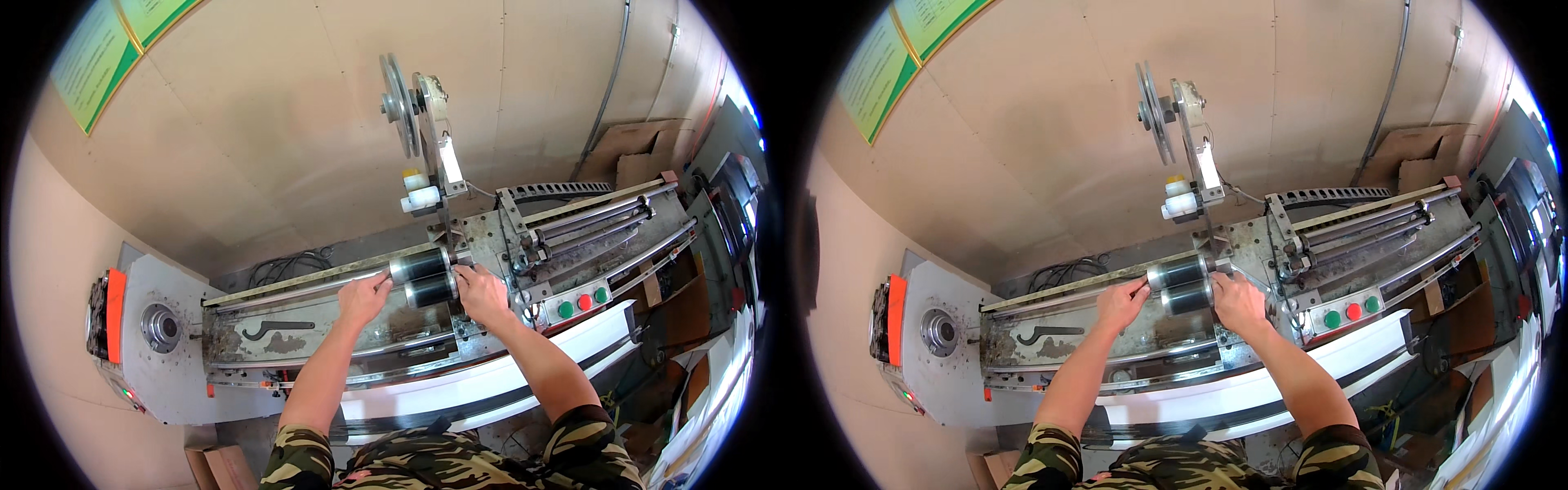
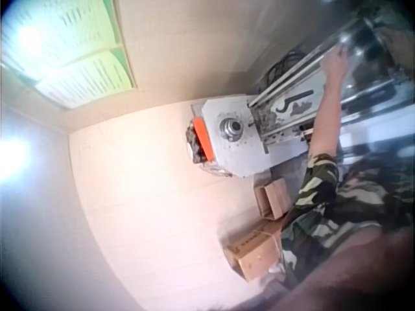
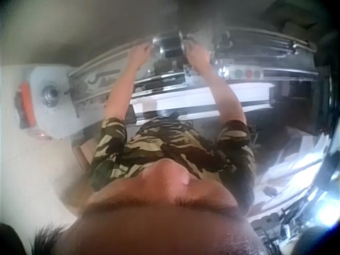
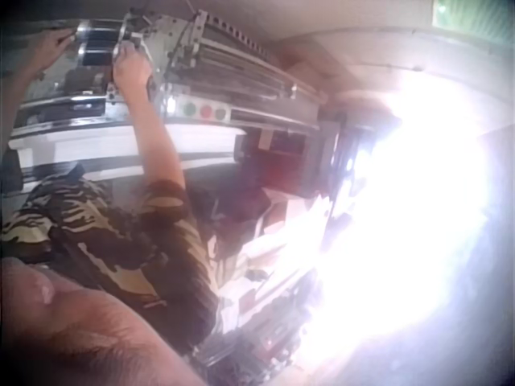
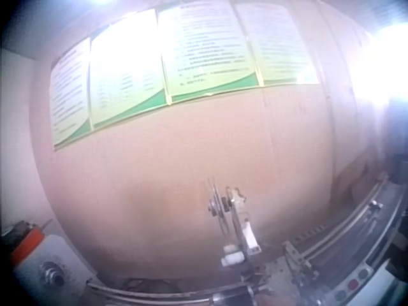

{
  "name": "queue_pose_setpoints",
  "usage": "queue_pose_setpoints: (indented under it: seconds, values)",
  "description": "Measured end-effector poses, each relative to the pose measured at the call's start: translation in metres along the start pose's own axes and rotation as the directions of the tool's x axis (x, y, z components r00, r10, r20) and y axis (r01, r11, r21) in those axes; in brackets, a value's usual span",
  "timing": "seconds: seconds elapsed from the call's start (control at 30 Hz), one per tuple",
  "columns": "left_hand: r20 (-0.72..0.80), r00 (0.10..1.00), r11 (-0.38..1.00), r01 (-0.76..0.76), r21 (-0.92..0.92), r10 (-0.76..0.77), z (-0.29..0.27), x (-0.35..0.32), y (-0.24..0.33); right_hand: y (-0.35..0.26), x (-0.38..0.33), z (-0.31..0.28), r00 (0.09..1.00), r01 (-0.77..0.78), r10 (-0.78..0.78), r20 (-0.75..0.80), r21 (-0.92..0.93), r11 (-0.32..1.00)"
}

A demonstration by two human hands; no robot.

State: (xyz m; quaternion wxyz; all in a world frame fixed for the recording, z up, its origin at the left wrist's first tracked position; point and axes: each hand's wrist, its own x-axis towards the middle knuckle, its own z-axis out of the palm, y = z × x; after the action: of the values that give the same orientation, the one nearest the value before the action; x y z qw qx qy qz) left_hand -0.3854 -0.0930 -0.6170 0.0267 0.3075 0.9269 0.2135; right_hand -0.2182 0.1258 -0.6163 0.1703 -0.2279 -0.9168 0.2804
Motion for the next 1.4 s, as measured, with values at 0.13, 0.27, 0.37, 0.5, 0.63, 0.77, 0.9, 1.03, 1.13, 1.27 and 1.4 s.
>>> queue_pose_setpoints:
  seconds: [0.13,0.27,0.37,0.5,0.63,0.77,0.9,1.03,1.13,1.27,1.4]
  values:
    - [-0.001,1.000,1.000,-0.006,0.009,0.006,-0.003,-0.001,0.003,0.001,0.001,0.001,1.000,0.001,-0.001,0.003,-0.016,1.000]
    - [-0.039,0.998,0.999,-0.042,0.000,0.042,0.005,0.001,-0.005,0.000,0.001,0.002,1.000,0.000,0.000,-0.012,-0.014,1.000]
    - [-0.001,1.000,1.000,-0.009,-0.007,0.009,0.000,0.000,0.001,0.000,0.000,0.002,1.000,0.005,-0.005,-0.016,-0.006,1.000]
    - [-0.003,1.000,1.000,-0.013,-0.014,0.013,-0.002,-0.001,0.002,-0.001,0.000,0.002,1.000,0.000,0.000,-0.004,-0.005,1.000]
    - [-0.018,0.999,0.999,-0.032,-0.018,0.032,0.003,0.000,-0.003,-0.002,0.000,0.002,1.000,0.005,-0.005,0.007,0.003,1.000]
    - [-0.012,0.999,0.998,-0.054,-0.033,0.053,0.000,0.000,-0.004,-0.004,-0.002,0.002,1.000,0.027,-0.027,-0.008,-0.027,0.999]
    - [-0.027,0.998,0.998,-0.051,-0.035,0.050,0.000,-0.002,-0.006,-0.014,-0.002,-0.003,0.999,-0.008,0.011,0.048,-0.064,0.998]
    - [-0.013,0.999,0.998,-0.051,-0.028,0.050,-0.001,-0.001,-0.006,-0.014,-0.003,-0.003,0.999,0.020,-0.016,0.038,-0.105,0.994]
    - [-0.010,0.999,0.999,-0.050,-0.015,0.049,0.000,-0.001,-0.007,-0.017,-0.003,-0.005,0.999,0.038,-0.034,0.037,-0.099,0.994]
    - [-0.014,0.998,0.998,-0.060,-0.010,0.060,0.002,0.000,-0.008,-0.017,-0.003,-0.006,0.999,0.039,-0.036,0.038,-0.092,0.995]
    - [0.004,0.998,0.998,-0.055,-0.008,0.055,0.000,0.000,-0.008,-0.012,-0.003,0.000,0.998,0.057,-0.057,0.004,-0.106,0.993]
